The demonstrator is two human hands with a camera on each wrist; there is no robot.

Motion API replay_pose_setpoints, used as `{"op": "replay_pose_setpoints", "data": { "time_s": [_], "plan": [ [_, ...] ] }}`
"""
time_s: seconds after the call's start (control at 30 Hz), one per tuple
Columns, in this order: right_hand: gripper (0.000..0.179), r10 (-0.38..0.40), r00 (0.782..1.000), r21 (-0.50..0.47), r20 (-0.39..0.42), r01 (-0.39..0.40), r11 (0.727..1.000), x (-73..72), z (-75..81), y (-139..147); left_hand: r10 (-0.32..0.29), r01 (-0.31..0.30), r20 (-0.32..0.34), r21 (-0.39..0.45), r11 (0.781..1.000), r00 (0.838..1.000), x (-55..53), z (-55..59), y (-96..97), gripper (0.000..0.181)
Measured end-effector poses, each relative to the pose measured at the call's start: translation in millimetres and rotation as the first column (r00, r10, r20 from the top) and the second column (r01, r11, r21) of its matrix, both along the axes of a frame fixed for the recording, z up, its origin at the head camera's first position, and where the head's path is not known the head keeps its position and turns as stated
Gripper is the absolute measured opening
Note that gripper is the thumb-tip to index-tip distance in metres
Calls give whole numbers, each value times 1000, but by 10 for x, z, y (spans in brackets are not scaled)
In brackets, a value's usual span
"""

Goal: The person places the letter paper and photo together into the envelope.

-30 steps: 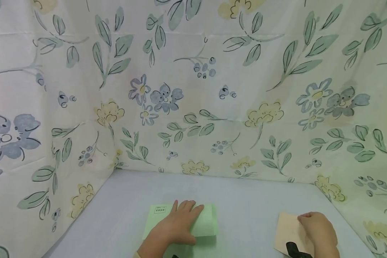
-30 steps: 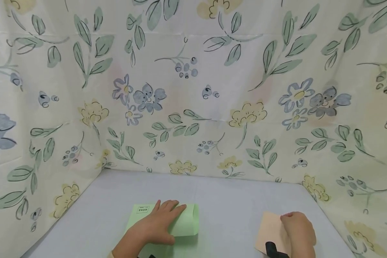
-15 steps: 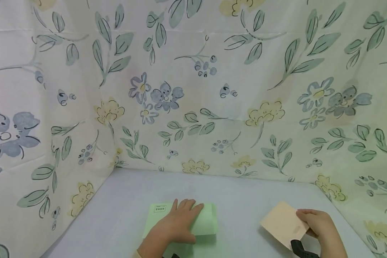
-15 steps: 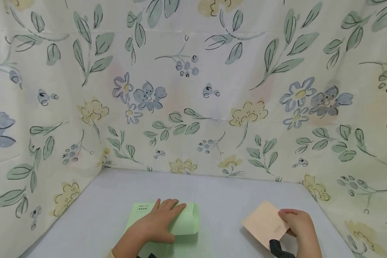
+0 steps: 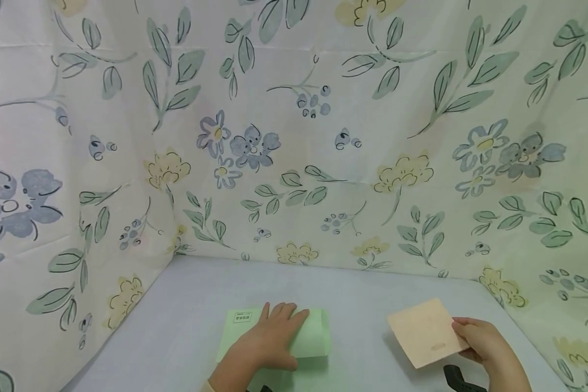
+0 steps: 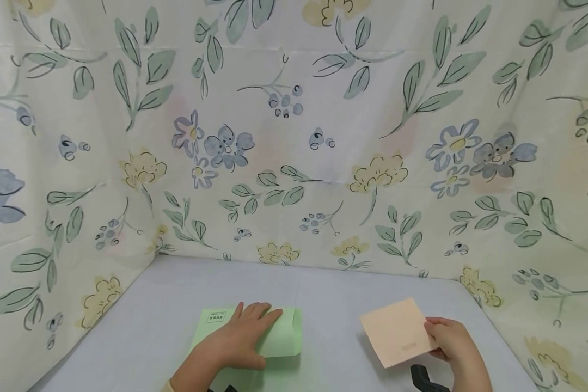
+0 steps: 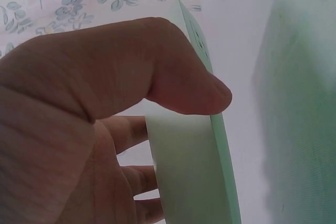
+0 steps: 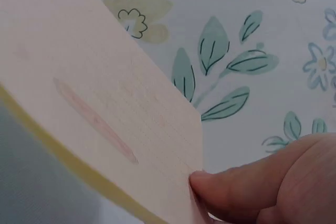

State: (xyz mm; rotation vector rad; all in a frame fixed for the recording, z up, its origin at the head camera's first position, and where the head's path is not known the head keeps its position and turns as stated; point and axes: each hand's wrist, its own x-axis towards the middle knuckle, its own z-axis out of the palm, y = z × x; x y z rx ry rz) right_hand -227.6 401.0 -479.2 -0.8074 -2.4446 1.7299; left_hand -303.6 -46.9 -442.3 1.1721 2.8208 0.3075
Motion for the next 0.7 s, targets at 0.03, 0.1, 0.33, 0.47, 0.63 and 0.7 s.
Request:
{"op": "replay_pose_setpoints", "data": {
  "time_s": [0.03,0.1,0.33,0.47,0.63,0.7],
  "plan": [
    [51,7,1000,-4,-5,-7,1000,9,19,-14,1,-1,2,0,1000,1000,2,3,-1,98],
    [51,15,1000,-15,-13,-16,1000,18,58,-42,2,-2,2,-1,1000,1000,5,7,-2,98],
    [52,49,999,-43,-16,-49,998,-6,125,-122,7,-7,10,-7,1000,1000,-3,12,-5,99],
    [48,70,997,-60,-16,-71,996,-21,152,-171,9,-9,14,-10,1000,1000,-4,7,-8,99],
    [45,102,994,-76,-36,-105,992,-42,171,-245,8,-8,6,-18,1000,1000,-7,-12,1,100],
    [42,117,992,-79,-44,-120,990,-51,169,-268,9,-8,4,-22,1000,1000,-10,-20,7,100]
  ]
}}
